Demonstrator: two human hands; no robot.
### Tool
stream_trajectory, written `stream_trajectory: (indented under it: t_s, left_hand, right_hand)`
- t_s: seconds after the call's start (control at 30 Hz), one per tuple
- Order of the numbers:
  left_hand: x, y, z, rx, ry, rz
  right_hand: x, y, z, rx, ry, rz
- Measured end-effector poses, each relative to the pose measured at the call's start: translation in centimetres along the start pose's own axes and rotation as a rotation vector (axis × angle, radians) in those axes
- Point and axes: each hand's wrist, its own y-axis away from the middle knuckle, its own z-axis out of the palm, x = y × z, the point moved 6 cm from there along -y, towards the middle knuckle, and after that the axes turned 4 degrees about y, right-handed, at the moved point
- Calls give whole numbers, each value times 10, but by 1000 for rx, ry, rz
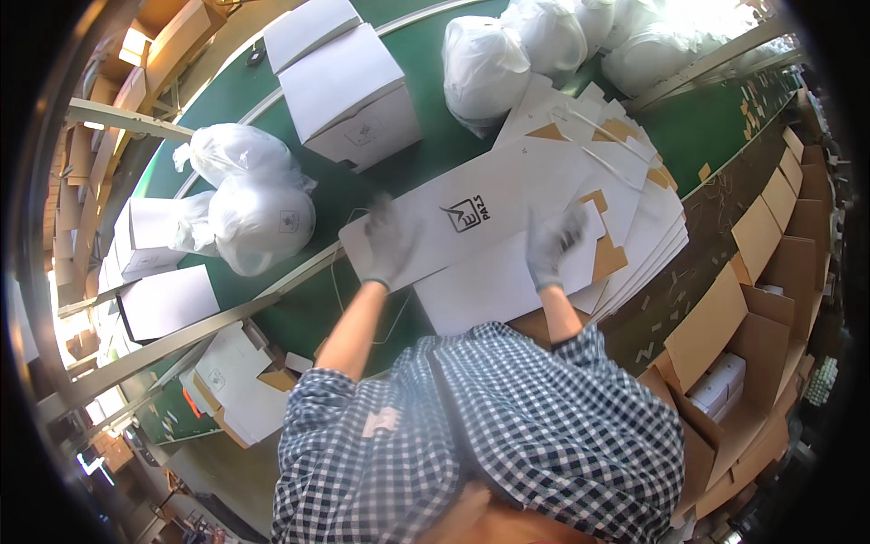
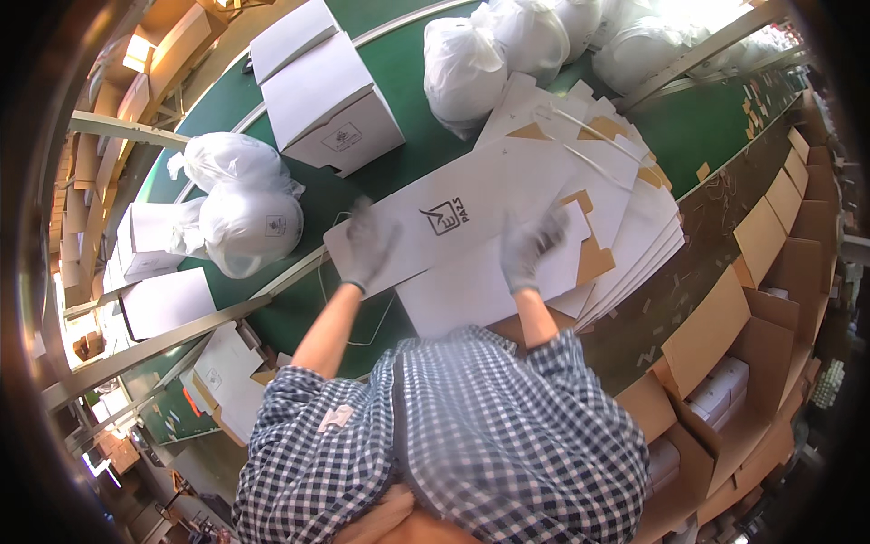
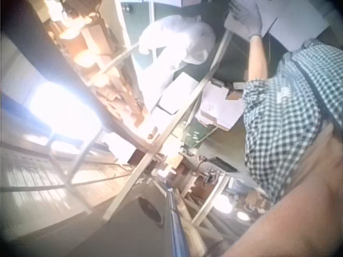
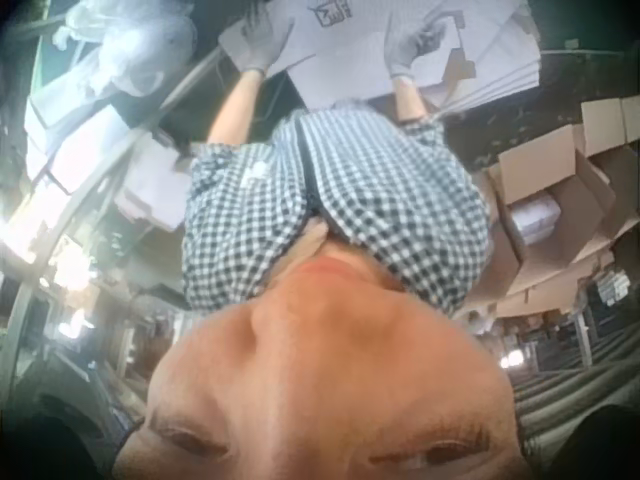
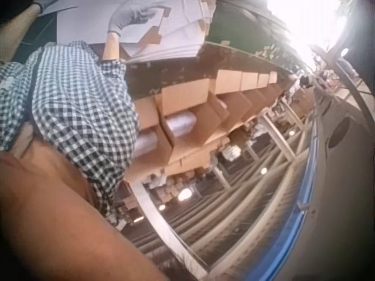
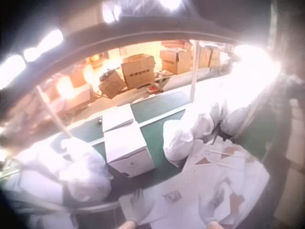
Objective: The person walks to a conveyor belt and assembles white cardboard boxes by folding flat sheets into shape and inserting them into larger boxes. The person repeatedly picks up flat sheets, folds them, and places them into boxes on the belt.
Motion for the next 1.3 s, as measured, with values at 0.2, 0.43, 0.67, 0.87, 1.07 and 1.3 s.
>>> stream_trajectory:
  t_s: [0.2, 0.43, 0.67, 0.87, 1.07, 1.3]
  left_hand:
    - [29, 68, 94, -335, -335, 88]
    - [27, 75, 71, -310, -168, 146]
    - [20, 76, 60, -329, 84, 127]
    - [14, 55, 51, -323, 220, 91]
    - [20, 59, 56, -281, 149, 133]
    - [21, 65, 65, -222, 108, 165]
  right_hand:
    - [210, 31, -38, 178, 697, 359]
    - [201, -1, -89, 20, 223, 467]
    - [165, -9, -109, -145, 156, 310]
    - [232, -22, -100, -297, -332, 435]
    - [192, -61, -187, -756, -133, -4]
    - [137, -37, -181, -1195, -387, 465]
